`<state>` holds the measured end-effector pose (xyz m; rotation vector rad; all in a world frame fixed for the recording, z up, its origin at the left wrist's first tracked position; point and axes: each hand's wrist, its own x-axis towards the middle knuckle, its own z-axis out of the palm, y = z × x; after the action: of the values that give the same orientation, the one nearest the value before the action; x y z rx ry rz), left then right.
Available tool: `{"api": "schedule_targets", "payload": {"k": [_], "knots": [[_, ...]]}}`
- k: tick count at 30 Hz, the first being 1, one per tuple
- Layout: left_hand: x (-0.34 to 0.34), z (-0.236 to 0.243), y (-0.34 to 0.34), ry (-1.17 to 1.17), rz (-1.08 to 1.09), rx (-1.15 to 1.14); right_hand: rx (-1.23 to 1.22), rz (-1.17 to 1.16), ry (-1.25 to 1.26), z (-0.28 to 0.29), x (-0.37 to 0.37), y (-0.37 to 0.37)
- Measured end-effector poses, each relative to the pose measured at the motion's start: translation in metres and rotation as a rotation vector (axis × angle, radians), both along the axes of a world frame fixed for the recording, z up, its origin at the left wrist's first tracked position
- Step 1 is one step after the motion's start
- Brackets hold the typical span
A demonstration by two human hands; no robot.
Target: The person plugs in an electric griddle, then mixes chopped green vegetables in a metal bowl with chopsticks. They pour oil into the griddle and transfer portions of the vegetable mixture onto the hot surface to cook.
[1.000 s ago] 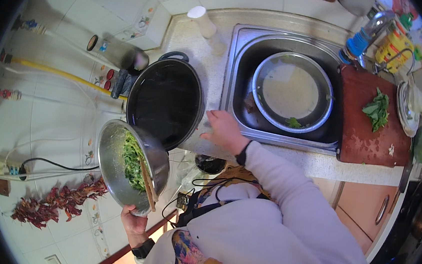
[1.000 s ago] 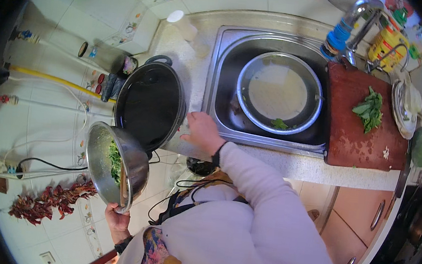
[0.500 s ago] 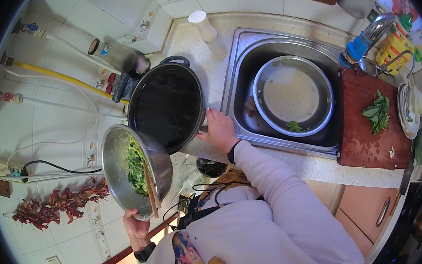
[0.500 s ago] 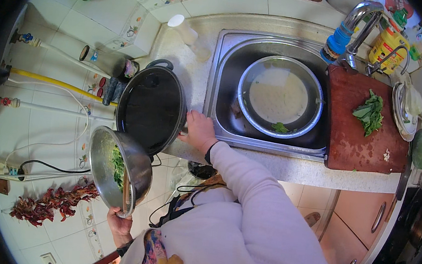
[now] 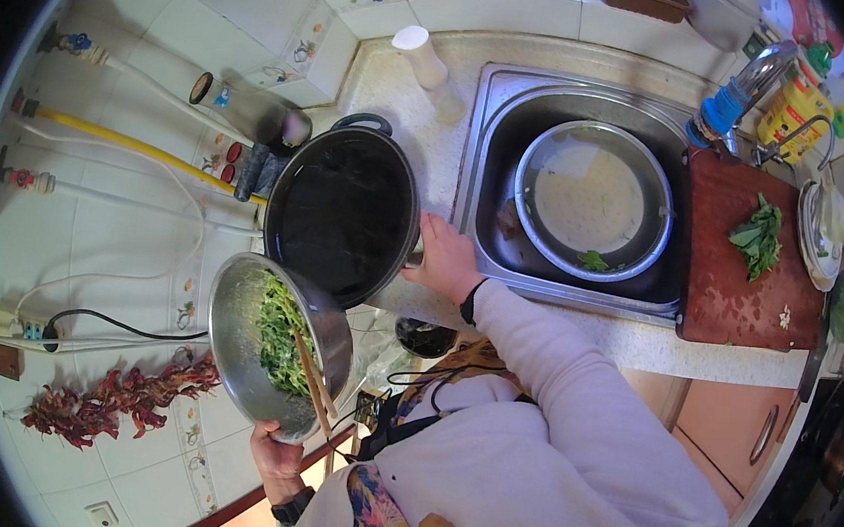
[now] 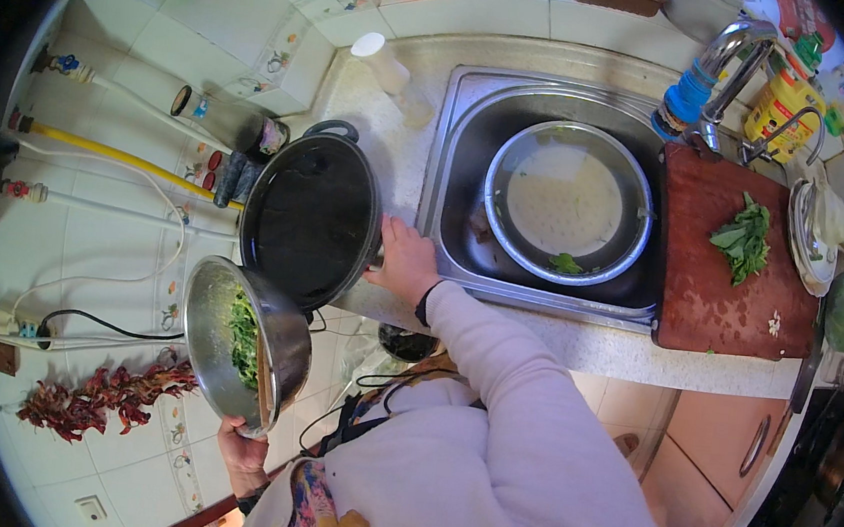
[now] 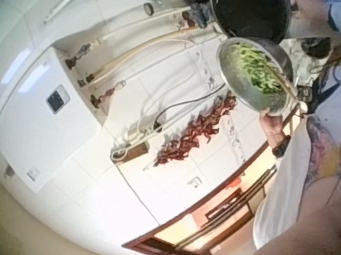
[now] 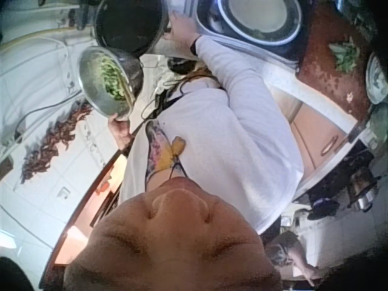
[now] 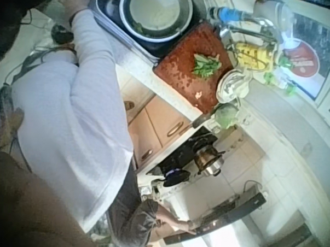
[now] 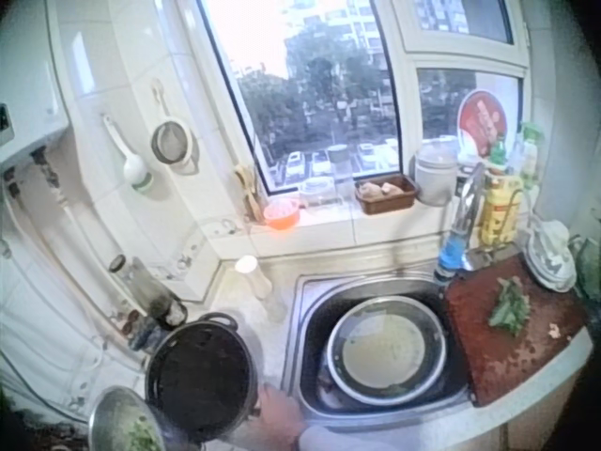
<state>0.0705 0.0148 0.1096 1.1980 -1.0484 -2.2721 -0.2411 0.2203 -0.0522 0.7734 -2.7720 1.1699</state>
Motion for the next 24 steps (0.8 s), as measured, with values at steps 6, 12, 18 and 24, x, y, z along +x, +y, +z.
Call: {"api": "schedule_targets", "payload": {"k": [6,12,18,24], "knots": [[0.004,-0.001,0.003,-0.005,0.015,0.031,0.008,0.046,-0.076,-0.001,-0.006,0.002],[0.002,-0.003,0.003,0.007,0.015,0.031,-0.065,0.097,-0.096,-0.011,-0.018,0.013],[-0.007,-0.002,0.008,0.017,0.008,0.039,-0.099,0.138,-0.113,-0.016,-0.027,0.017],[-0.015,0.002,0.019,0.021,-0.006,0.067,-0.115,0.171,-0.168,-0.021,-0.03,0.017]]}}
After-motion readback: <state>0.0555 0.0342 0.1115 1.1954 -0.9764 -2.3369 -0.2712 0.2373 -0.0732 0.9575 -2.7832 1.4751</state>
